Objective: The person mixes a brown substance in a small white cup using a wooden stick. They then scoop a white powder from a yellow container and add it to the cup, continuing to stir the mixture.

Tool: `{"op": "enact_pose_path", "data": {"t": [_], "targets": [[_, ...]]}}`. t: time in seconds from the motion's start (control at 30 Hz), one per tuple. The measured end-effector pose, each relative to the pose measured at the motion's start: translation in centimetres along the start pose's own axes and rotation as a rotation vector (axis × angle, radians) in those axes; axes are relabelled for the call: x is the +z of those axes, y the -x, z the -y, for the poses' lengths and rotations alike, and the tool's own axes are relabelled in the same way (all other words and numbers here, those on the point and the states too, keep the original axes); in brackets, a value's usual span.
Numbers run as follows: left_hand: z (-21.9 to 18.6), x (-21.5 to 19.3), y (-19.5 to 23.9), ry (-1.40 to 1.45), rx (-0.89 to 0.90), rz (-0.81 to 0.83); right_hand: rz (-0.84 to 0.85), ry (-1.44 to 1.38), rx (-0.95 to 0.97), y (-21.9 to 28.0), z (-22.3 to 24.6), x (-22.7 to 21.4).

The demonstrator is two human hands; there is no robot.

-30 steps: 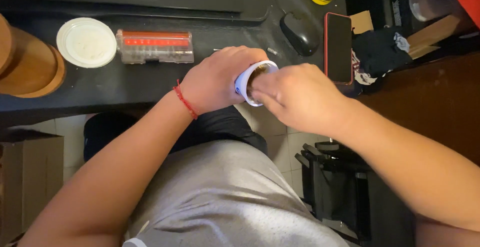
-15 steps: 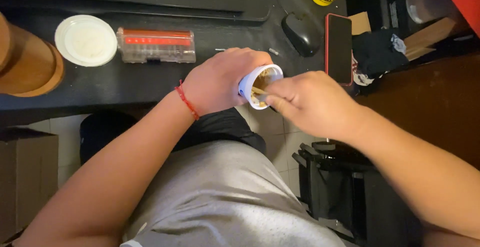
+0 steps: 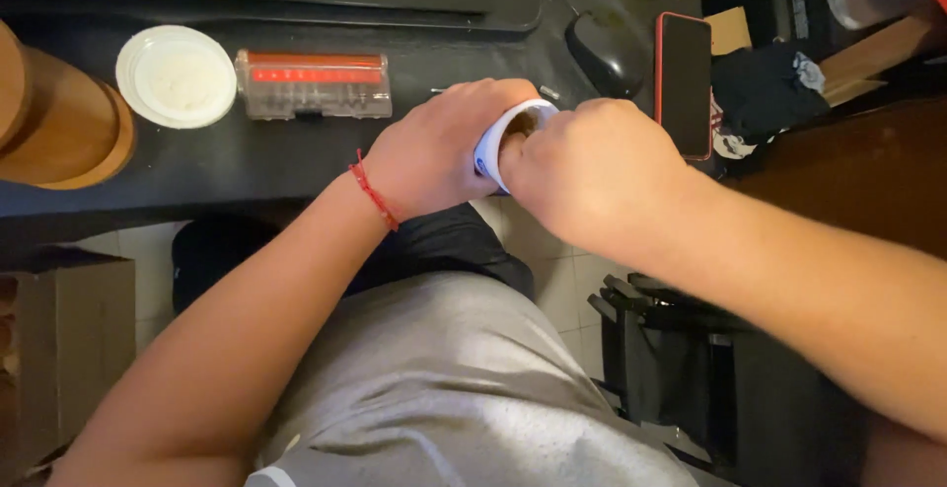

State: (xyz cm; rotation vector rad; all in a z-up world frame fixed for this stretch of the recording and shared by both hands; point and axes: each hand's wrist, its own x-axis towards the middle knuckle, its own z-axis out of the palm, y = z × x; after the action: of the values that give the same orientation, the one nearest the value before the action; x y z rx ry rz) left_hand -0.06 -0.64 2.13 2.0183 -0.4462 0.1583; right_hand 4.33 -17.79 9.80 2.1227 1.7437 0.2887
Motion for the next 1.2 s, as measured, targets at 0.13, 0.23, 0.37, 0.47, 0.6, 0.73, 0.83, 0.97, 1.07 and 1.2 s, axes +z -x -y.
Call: {"op": "enact_pose_path", "data": {"t": [0.13, 0.23, 0.37, 0.47, 0.6, 0.73, 0.83, 0.97, 1.07, 1.2], "targets": [[1.0, 0.5, 0.2, 0.003, 0.088, -0.012, 0.62, -0.241, 0.224, -1.6, -1.8, 0.2], [1.0, 0.2, -0.2, -0.055, 0.086, 0.026, 0.555, -0.417, 0.247, -3.1, -2.3, -3.2], [2.1, 0.9, -0.6, -0.132, 0.096, 0.076, 0.659, -0.608, 0.225, -2.2, -2.9, -2.0], [4.2, 2.3, -0.1, 0.018, 0.138, 0.002, 0.481, -1.097, 0.641, -0.2, -1.4, -0.1], [3.1, 1.5, -0.4, -0.017, 0.123, 0.008, 0.136, -1.654, 0.976, 1.1, 0.6, 0.2], [2.4, 1.3, -0.4, 0.009, 0.093, -0.01, 0.001, -1.846, 1.118, 1.7, 1.4, -0.3], [2.4, 1.3, -0.6, 0.006, 0.09, -0.013, -0.057, -1.763, 1.068, 1.9, 1.3, -0.7], [1.8, 1.0, -0.3, 0.018, 0.076, -0.034, -0.031, -1.194, 0.847, 2.8, -0.3, -1.7], [2.1, 0.6, -0.2, 0.042, 0.068, -0.037, -0.017, -0.708, 0.526, 4.1, -0.6, -2.2], [1.5, 0.1, -0.5, -0.09, 0.207, -0.081, -0.11, -0.124, 0.188, 4.0, -0.6, -0.7]]}}
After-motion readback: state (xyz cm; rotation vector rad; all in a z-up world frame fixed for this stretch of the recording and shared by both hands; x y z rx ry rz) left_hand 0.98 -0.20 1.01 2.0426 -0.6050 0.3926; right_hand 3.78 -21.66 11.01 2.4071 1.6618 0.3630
